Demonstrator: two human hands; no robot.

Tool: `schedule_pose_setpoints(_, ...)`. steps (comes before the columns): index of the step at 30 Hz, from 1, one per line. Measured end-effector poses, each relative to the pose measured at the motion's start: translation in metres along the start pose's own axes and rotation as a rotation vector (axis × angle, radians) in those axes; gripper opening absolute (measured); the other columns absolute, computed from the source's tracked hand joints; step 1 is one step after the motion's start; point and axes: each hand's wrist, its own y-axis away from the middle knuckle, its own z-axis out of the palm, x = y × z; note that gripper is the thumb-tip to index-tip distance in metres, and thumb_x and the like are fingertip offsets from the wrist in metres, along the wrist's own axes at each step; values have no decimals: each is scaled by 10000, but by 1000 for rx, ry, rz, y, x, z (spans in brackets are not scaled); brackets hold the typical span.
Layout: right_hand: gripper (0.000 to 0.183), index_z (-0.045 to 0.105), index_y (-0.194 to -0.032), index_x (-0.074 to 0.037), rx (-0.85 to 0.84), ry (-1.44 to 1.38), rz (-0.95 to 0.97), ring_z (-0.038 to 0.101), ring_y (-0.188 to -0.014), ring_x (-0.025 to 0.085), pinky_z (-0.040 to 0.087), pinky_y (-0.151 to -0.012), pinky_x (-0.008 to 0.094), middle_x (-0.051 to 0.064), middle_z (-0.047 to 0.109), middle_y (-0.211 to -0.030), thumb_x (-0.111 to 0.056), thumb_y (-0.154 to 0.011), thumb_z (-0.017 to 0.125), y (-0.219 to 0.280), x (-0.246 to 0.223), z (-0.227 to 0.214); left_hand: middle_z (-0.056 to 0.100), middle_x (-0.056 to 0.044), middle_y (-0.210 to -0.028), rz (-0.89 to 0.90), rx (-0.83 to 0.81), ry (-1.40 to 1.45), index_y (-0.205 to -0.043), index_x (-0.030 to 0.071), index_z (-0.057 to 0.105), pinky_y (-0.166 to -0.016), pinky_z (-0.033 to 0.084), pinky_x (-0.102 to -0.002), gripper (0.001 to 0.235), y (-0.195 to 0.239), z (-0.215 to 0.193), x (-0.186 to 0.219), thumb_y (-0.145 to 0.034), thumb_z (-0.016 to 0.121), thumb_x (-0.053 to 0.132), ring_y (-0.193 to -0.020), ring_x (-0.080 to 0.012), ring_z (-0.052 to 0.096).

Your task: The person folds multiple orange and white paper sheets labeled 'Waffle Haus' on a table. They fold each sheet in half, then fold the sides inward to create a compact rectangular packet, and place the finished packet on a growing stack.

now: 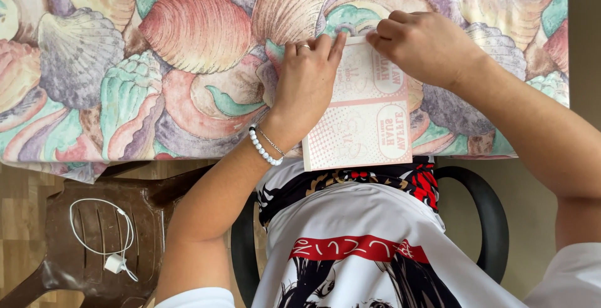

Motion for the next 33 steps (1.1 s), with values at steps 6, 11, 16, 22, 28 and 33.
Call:
schedule_pose_setpoints(6, 84, 745, -1081, -127, -73, 35, -8, 616, -768, 112, 602, -572, 230, -58, 675, -860, -128, -1051, 667, -8, -2, -7, 584, -69, -1077, -16, 23, 9, -1547, 245, 456, -760, 466, -378, 556, 2, 6, 3, -997, 515, 189, -752, -205, 623)
schedule_pose_setpoints(11, 74, 737, -1023, -155, -57, 49, 1, 594, -754, 116, 574, -552, 235, -71, 647, -816, -113, -1037, 678, -6, -3, 0, 581, -86, -1082, -20, 22, 0, -1541, 252, 452, -759, 463, -364, 572, 2, 5, 3, -981, 535, 175, -737, -212, 613)
schedule_pose_setpoints(16, 470, 685, -1373, -316, -97, 86, 11, 627, -755, 102, 542, -495, 224, -131, 665, -845, -108, -954, 635, -20, -3, -14, 597, -61, -1052, -25, 49, 10, -1494, 251, 502, -718, 472, -350, 530, 1, 4, 1, -974, 556, 166, -722, -205, 629)
schedule_pose_setpoints(22, 405, 688, -1361, -319, -156, 41, -13, 643, -745, 128, 573, -578, 241, -90, 655, -876, -149, -999, 619, -13, 4, -9, 595, -80, -1055, -51, 51, 246, -1378, 225, 617, -1092, 401, -613, 414, -9, -5, 2, -976, 588, 129, -951, -343, 623)
schedule_pose_setpoints(28, 109, 763, -1137, -169, -5, -75, 45, 669, -761, 126, 630, -563, 254, -54, 676, -864, -219, -1089, 678, 12, 10, 2, 559, -49, -1023, 31, 177, 285, -1023, 133, 624, -749, 484, -319, 148, -13, 4, 12, -926, 571, 34, -858, -209, 546)
schedule_pose_setpoints(33, 172, 759, -1005, -99, 1, -51, 32, 606, -745, 151, 601, -559, 287, -40, 643, -795, -175, -1115, 651, 11, 8, 3, 545, -46, -1147, 63, 162, 252, -1468, 158, 554, -745, 520, -316, 542, -8, 6, 9, -936, 586, 61, -873, -207, 544)
